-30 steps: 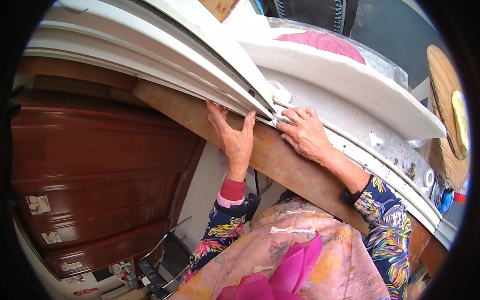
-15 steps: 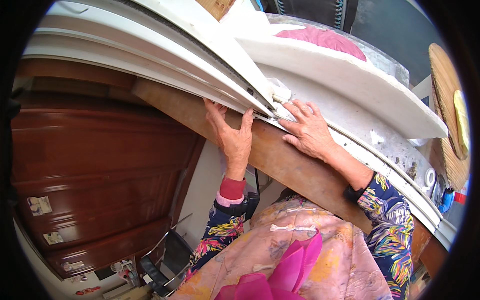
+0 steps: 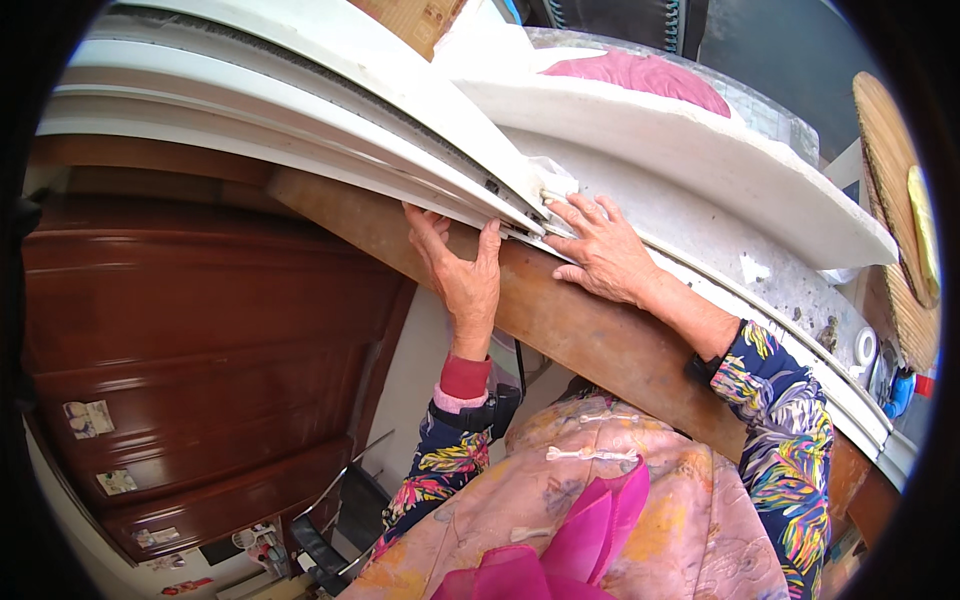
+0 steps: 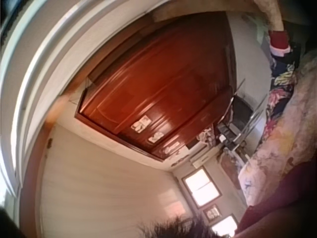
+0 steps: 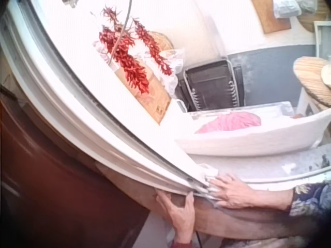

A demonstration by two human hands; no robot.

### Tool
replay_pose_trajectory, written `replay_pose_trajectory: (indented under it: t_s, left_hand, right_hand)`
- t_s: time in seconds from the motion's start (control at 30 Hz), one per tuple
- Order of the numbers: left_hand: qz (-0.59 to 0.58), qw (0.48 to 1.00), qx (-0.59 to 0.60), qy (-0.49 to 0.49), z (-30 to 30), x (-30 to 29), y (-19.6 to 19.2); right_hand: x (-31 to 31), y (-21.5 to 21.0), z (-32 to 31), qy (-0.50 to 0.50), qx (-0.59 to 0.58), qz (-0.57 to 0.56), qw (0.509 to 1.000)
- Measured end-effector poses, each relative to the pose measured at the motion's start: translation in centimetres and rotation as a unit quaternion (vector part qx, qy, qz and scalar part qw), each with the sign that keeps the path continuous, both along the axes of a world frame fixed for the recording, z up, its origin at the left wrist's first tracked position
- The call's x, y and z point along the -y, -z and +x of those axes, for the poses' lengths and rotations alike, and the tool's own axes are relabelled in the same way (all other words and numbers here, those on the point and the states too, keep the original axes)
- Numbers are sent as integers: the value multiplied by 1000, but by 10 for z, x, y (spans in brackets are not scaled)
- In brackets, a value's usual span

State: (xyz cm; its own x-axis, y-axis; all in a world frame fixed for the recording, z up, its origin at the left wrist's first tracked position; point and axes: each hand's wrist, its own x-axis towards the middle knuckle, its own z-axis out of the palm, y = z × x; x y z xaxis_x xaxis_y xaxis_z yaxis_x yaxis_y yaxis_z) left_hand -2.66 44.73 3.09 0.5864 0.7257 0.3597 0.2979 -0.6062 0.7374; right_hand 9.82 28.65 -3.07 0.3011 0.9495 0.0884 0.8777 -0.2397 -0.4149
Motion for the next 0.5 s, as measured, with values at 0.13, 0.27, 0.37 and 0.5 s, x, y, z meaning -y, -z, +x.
replay_pose_trajectory:
  t_s: [0.13, 0.27, 0.37, 0.5]
  left_hand:
    - [-3, 1000, -13, 6, -3, -1, 0]
    - [-5, 1000, -6, 8, -2, 1, -3]
    - [3, 1000, -1, 6, 1, 4, -5]
    - [-4, 1000, 6, 14, 1, 1, -3]
  right_hand:
    - [3, -1, -4, 21, -43, 22, 999]
    - [1, -2, -8, 51, -59, 29, 997]
    - [-6, -5, -9, 67, -52, 25, 996]
    - [-4, -22, -14, 70, -50, 28, 996]
